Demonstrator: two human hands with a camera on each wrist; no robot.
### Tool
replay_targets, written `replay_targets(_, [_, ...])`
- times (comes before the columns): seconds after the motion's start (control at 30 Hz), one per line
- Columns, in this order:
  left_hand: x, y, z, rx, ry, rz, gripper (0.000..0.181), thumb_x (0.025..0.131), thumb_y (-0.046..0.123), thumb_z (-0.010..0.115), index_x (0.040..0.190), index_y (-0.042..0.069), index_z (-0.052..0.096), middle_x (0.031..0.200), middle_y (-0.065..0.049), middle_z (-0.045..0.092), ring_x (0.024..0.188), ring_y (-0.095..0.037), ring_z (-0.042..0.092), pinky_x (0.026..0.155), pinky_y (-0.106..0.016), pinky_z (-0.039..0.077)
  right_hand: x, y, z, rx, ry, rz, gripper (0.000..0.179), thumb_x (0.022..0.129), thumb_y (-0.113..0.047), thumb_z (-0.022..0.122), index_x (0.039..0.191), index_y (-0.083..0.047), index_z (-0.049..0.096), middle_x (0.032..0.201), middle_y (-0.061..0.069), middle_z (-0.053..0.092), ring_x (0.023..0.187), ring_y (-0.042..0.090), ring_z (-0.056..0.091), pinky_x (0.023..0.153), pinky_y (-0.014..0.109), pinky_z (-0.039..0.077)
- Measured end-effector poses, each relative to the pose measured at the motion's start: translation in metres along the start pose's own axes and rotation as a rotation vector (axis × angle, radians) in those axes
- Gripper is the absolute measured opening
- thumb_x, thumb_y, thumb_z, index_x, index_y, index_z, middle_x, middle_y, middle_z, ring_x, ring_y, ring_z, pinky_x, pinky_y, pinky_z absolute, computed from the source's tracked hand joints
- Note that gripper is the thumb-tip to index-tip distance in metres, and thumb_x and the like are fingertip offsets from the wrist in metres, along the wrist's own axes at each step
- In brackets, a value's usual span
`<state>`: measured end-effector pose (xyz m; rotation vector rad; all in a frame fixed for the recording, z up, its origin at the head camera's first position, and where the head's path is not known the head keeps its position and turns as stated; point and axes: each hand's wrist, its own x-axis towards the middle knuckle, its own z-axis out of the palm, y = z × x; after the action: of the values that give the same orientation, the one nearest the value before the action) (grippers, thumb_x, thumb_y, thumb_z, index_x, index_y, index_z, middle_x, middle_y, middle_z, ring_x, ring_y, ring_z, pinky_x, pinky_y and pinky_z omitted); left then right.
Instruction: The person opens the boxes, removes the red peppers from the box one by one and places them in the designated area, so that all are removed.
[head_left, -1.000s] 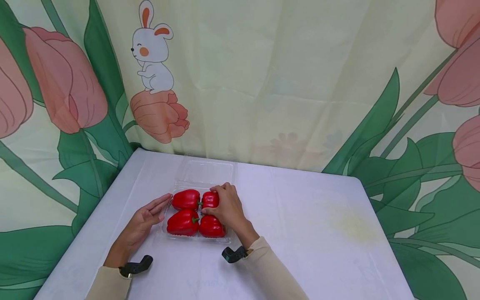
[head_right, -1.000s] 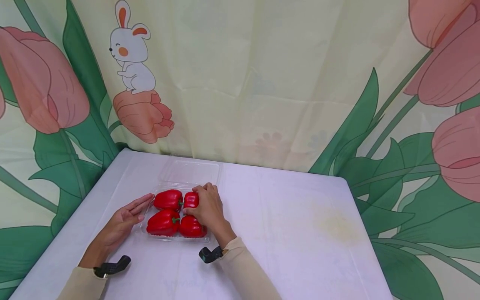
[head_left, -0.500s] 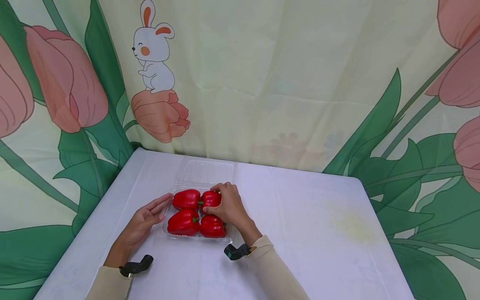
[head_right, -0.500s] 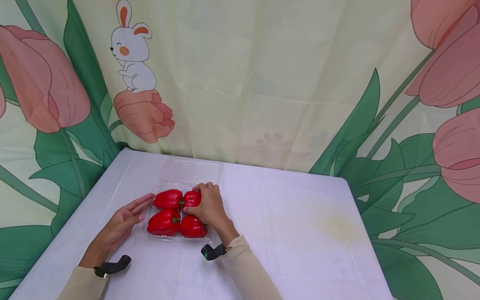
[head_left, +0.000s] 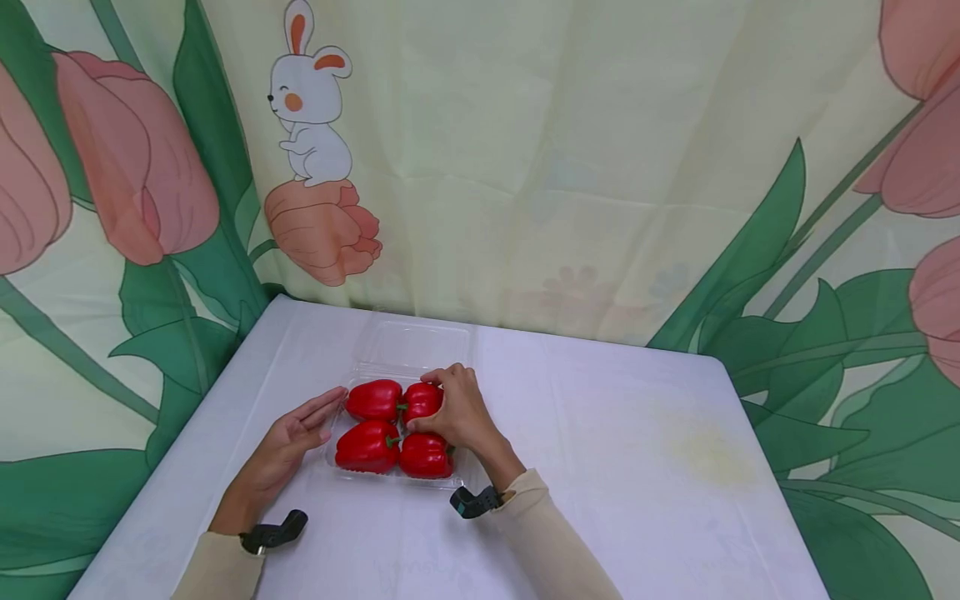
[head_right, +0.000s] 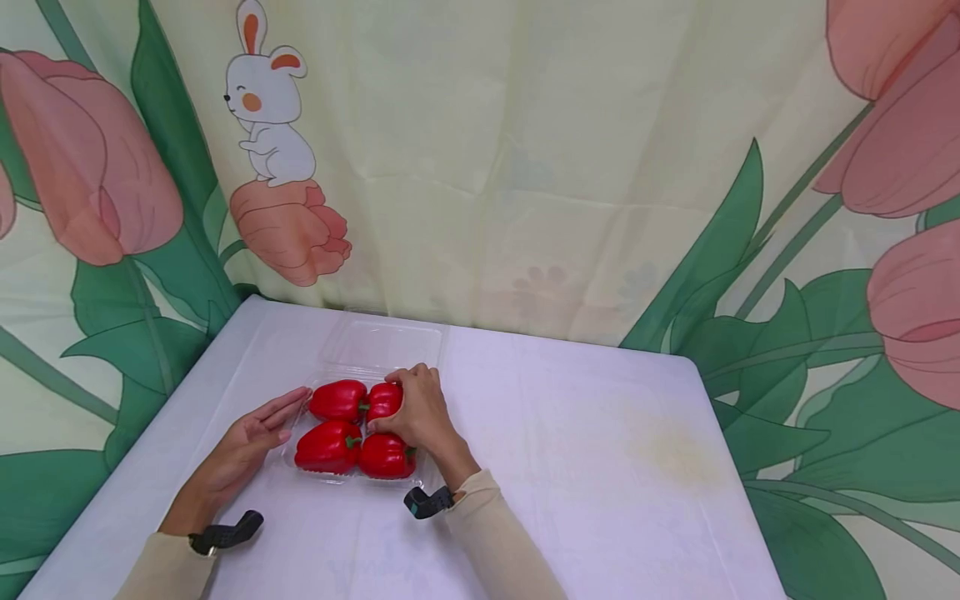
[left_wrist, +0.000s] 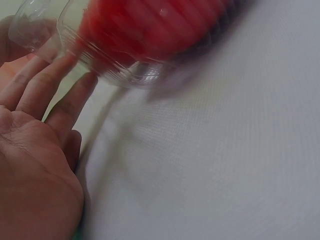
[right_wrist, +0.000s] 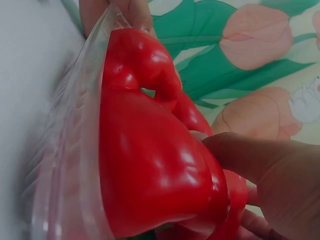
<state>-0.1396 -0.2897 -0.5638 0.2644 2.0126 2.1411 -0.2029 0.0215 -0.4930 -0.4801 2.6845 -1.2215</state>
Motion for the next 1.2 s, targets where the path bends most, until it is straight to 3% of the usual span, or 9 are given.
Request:
replay_targets(0.4, [0.002,0.000,0.000,-0.025,-0.007,0.004,0.067,0.105,-0.002,0.057,0.167,0.008,0.031,0.173,-0.001,0.038,0.144,0.008,0.050,0.111,-0.018,0.049,-0.005,-0.001,-0.008,0.103,0.025,-0.031,0.075,0.074,-0.022,0.097,0.139,-0.016,0.062,0.127,0.005,0.057,0.124,0.023,0.057,0.087,0.042,0.067])
replay_targets(0.77, [0.003,0.002,0.002,-0.012,0.010,-0.011,0.069,0.105,0.000,0.059,0.167,0.009,0.032,0.171,0.001,0.041,0.143,0.008,0.051,0.108,-0.020,0.052,-0.010,-0.010,-0.027,0.115,0.068,-0.046,0.074,0.074,-0.022,0.096,0.139,-0.015,0.062,0.128,0.004,0.058,0.125,0.024,0.059,0.087,0.040,0.067])
replay_targets(1.2, [0.000,0.000,0.001,0.007,0.018,-0.014,0.070,0.104,0.000,0.060,0.167,0.010,0.032,0.172,0.001,0.041,0.143,0.009,0.051,0.108,-0.021,0.052,-0.016,-0.005,-0.046,0.104,0.181,-0.074,0.074,0.073,-0.020,0.097,0.139,-0.015,0.064,0.133,0.007,0.058,0.127,0.027,0.059,0.091,0.047,0.066])
